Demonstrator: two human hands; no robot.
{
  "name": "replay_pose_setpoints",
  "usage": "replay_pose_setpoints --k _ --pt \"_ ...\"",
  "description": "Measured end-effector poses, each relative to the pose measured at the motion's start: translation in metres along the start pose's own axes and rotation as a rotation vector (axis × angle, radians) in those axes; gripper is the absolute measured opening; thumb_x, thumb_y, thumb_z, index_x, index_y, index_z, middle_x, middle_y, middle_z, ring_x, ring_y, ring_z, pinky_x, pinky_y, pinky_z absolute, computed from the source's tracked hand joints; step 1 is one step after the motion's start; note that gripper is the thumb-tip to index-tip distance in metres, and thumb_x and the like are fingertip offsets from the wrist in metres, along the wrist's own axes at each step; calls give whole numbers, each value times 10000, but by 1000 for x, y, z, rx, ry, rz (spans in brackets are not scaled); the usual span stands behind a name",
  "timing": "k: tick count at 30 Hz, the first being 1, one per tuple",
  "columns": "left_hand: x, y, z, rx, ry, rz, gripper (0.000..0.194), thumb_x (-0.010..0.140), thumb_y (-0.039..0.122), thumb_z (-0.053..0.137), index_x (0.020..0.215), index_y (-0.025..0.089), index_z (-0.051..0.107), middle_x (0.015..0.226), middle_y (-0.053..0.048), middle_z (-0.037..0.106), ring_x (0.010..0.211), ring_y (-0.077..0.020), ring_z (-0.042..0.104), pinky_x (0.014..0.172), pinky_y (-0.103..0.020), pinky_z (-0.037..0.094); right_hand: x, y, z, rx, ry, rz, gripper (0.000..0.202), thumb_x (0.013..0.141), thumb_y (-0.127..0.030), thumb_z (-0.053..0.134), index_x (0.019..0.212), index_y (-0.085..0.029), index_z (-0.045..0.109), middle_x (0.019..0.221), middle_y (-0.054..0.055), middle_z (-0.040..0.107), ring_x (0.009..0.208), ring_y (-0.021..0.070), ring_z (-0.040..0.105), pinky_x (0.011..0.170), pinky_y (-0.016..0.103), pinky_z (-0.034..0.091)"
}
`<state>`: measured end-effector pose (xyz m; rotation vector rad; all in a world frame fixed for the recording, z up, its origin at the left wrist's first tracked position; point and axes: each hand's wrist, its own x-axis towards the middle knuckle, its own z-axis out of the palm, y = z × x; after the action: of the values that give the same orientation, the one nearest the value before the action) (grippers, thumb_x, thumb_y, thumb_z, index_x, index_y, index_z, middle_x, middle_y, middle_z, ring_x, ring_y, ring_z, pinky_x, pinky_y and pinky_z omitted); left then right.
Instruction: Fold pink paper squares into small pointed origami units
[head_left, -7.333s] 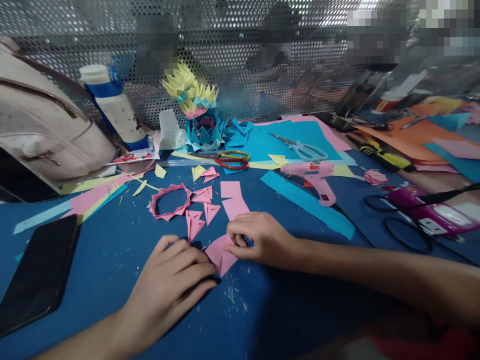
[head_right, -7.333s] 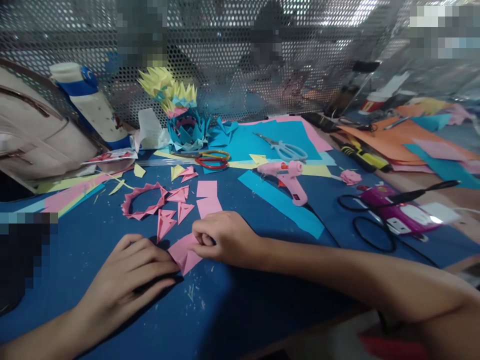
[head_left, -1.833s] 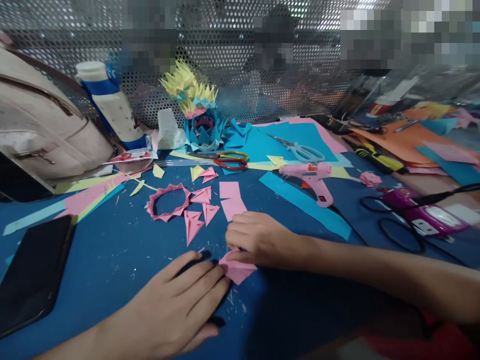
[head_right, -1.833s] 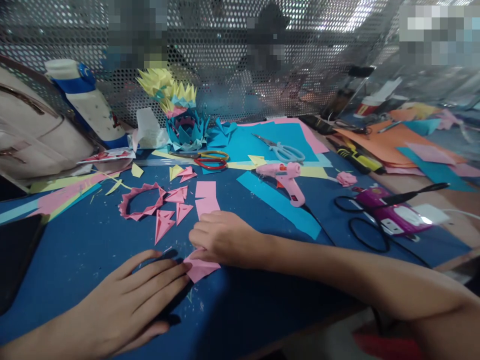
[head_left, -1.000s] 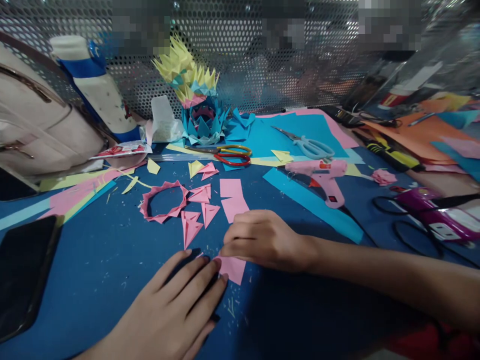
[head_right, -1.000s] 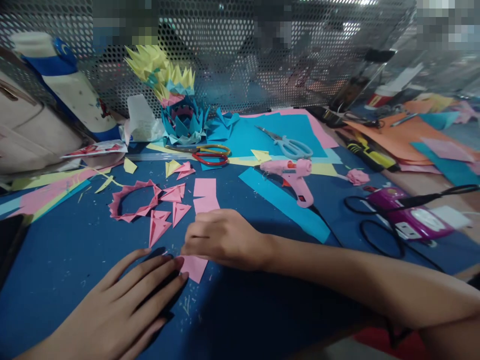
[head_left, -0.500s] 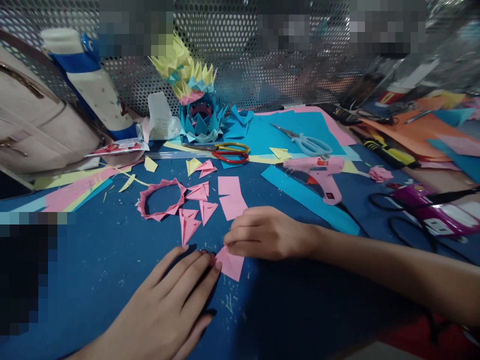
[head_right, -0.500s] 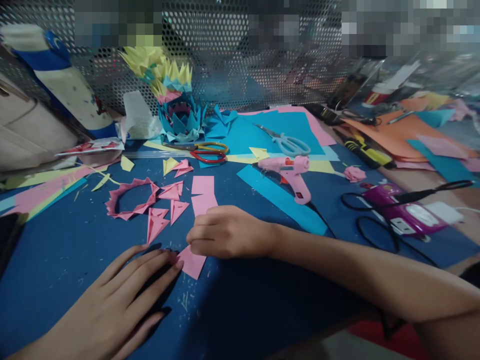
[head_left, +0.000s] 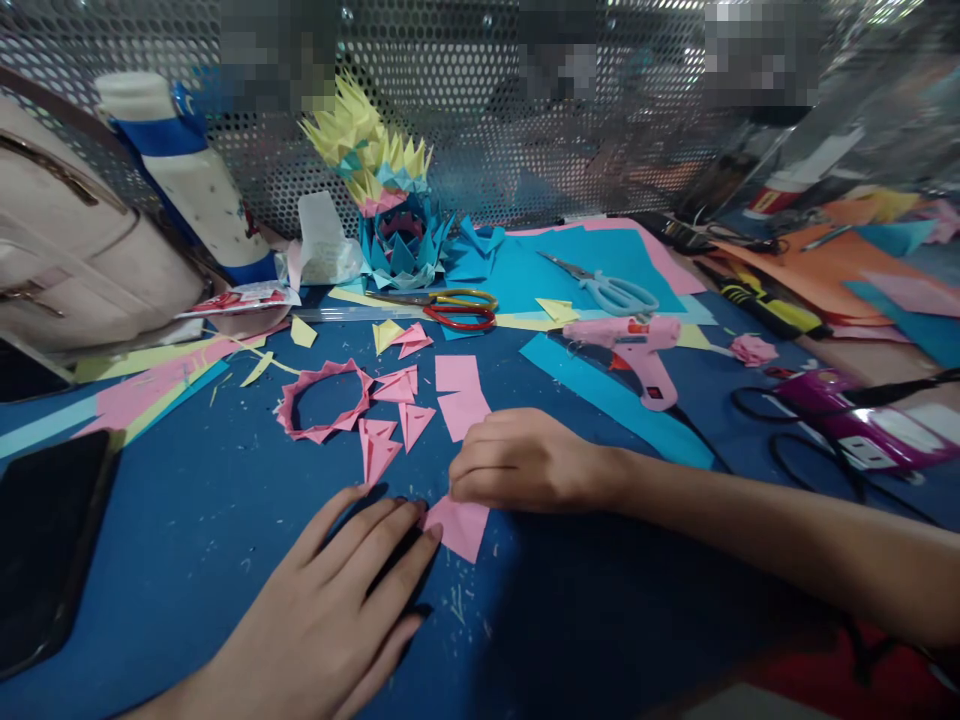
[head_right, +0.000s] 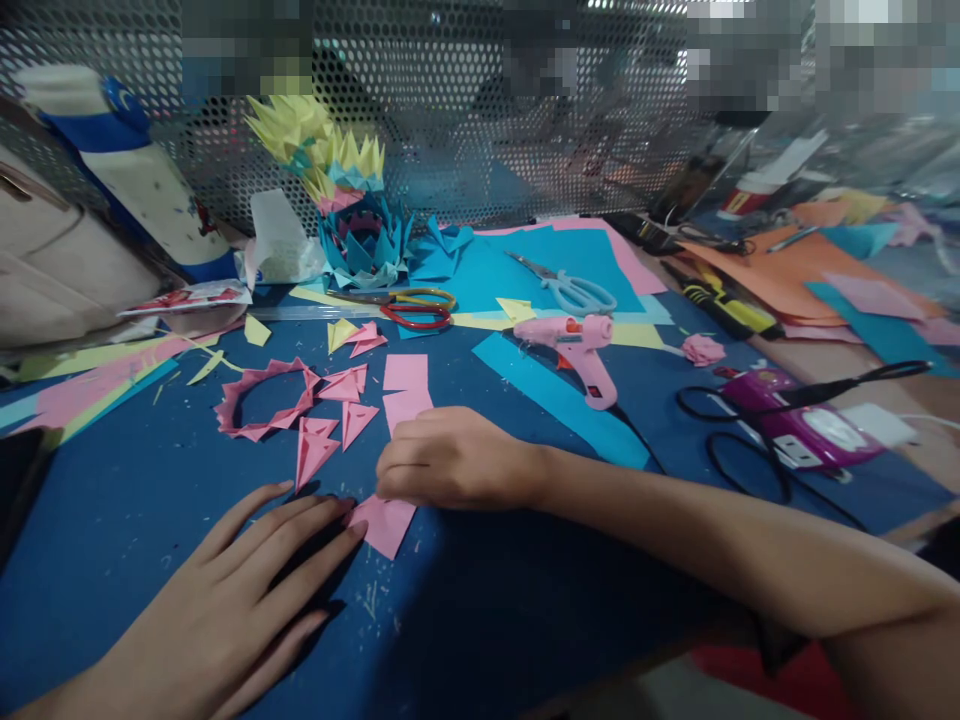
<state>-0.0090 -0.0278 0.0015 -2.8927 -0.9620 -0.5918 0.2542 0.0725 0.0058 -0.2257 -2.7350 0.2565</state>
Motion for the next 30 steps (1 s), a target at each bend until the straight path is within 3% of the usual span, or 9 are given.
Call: replay_pose_setpoints --k 4,8,11,14,18,26,30 --pt "2 0 -3 4 9 28 371 1022 352 502 1320 167 623 1454 -94 538 1338 -243 461 1223 -396 140 4 -8 3 229 96 203 158 998 -251 548 1102 -182 645 935 24 710 838 123 606 752 245 437" --pt "2 0 -4 -7 12 69 379 1003 347 558 1328 162 619 1428 -63 572 1318 -227 479 1239 -390 117 10 -18 3 407 109 427 135 896 -138 618 1025 -159 653 889 16 700 788 111 609 726 220 449" --pt "0 -1 0 10 -4 93 372 1045 343 463 1331 161 617 1397 -65 596 1298 -223 502 1241 -416 112 11 -19 0 471 64 347 157 882 -81 586 939 -169 704 868 16 711 828 123 606 770 235 448" --pt "-3 -2 4 28 -15 107 388 1068 332 395 1339 156 609 1338 -71 631 1276 -225 522 1241 -455 108 10 -14 -5 557 -42 200 241 879 -41 565 994 -176 729 890 26 726 858 128 605 814 249 450" --pt "-3 -3 3 19 -6 124 388 1062 387 415 1295 168 635 1296 -75 649 1265 -226 535 1241 -465 118 8 -7 -7 598 -97 137 125 941 -151 619 1012 -171 721 918 41 732 868 126 602 814 248 444" --pt "-3 -5 -2 16 -26 126 397 1036 447 471 1307 202 627 1370 -64 607 1300 -225 516 1248 -438 112 5 -13 -6 262 96 62 169 1012 -291 543 1003 -184 674 993 39 690 888 129 568 800 258 412" --pt "-2 -6 -1 10 -57 122 399 1047 423 452 1345 201 598 1379 -66 599 1310 -224 508 1245 -444 121 8 -11 -6 226 -51 69 216 1027 -338 506 969 -200 662 1063 43 669 951 143 556 838 265 403"
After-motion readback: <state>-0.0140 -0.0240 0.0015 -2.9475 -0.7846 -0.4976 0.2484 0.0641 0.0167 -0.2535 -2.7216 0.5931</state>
